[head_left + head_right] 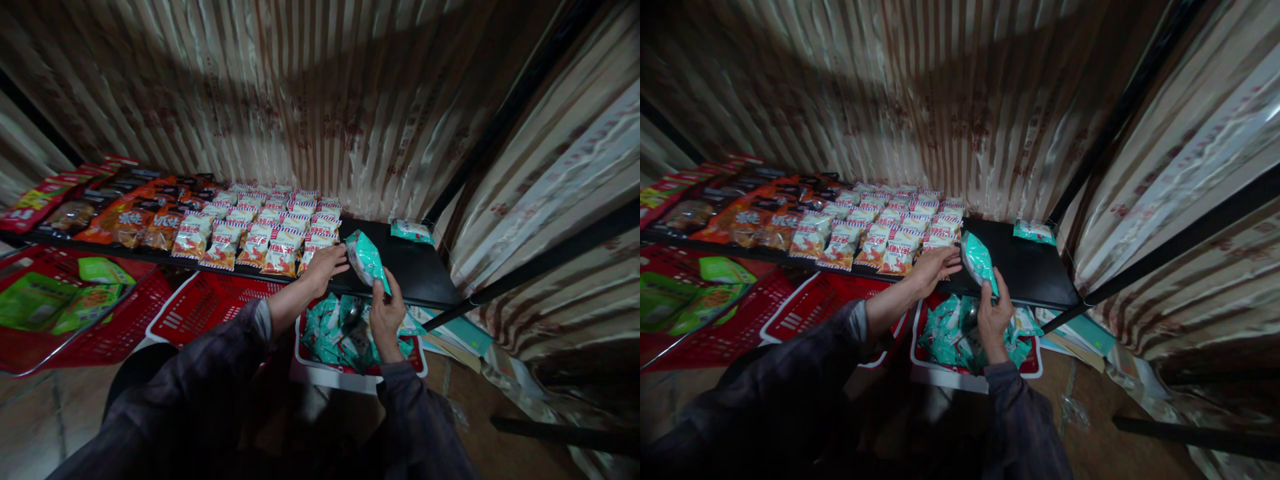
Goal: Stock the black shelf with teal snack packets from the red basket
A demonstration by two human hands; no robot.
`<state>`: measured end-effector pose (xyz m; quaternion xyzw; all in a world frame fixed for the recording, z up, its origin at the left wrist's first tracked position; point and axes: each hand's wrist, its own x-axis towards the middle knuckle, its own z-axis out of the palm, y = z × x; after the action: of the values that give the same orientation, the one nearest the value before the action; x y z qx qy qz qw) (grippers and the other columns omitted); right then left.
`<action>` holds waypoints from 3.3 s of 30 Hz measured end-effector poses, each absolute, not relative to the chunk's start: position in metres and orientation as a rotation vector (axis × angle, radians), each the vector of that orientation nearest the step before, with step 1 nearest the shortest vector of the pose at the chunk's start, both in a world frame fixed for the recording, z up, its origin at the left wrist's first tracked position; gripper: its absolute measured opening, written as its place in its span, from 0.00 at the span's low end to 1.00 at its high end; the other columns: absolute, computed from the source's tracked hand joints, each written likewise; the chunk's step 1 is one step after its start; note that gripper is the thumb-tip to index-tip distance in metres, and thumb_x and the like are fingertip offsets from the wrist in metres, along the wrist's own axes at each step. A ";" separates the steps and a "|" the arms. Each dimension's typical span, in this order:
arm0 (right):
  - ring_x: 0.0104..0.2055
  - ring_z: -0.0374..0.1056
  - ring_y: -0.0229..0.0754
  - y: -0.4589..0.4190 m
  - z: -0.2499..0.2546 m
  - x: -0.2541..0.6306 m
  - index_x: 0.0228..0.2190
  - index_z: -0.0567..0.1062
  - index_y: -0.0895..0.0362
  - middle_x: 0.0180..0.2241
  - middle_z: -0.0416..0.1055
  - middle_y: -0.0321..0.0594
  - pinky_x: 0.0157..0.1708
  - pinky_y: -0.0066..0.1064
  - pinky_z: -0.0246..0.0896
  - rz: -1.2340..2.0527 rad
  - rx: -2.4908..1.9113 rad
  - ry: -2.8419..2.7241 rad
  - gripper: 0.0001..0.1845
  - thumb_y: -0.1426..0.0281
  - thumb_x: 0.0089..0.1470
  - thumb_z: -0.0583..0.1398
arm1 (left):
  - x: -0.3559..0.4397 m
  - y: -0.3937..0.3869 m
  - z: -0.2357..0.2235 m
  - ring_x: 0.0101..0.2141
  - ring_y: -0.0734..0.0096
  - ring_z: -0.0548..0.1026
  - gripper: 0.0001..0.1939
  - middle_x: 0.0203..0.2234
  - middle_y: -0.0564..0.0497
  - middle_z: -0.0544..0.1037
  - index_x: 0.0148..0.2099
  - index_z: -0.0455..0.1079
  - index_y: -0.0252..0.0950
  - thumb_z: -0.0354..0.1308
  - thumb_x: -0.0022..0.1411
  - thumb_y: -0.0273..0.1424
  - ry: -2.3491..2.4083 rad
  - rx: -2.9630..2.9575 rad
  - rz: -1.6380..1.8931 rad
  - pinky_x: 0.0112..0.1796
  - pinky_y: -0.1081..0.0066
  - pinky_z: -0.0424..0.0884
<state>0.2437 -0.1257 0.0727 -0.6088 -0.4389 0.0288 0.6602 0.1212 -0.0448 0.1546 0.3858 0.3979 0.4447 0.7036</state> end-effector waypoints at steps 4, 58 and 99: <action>0.49 0.71 0.47 -0.124 0.075 0.250 0.50 0.75 0.58 0.48 0.76 0.48 0.50 0.38 0.65 0.162 -1.368 -0.774 0.27 0.54 0.55 0.59 | 0.127 -0.050 0.144 0.48 0.65 0.74 0.04 0.47 0.41 0.76 0.38 0.72 0.32 0.59 0.58 0.23 1.042 0.918 0.905 0.49 0.66 0.72; 0.32 0.74 0.39 -0.122 0.071 0.246 0.35 0.78 0.57 0.34 0.79 0.38 0.27 0.26 0.68 0.992 -1.000 -0.503 0.24 0.54 0.38 0.69 | 0.133 -0.091 0.131 0.33 0.73 0.73 0.15 0.33 0.50 0.75 0.42 0.70 0.34 0.66 0.55 0.34 1.139 1.153 0.891 0.32 0.76 0.72; 0.36 0.73 0.40 -0.116 0.064 0.258 0.37 0.78 0.57 0.36 0.79 0.38 0.31 0.28 0.68 0.974 -1.052 -0.544 0.25 0.53 0.40 0.68 | 0.151 -0.067 0.106 0.33 0.71 0.73 0.12 0.33 0.49 0.77 0.36 0.73 0.34 0.63 0.55 0.38 1.187 1.240 0.928 0.32 0.74 0.70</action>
<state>0.2576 -0.1159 0.0641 -0.4759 -0.2460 0.4406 0.7203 0.1509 -0.0666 0.1056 0.5262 0.5037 0.3937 0.5607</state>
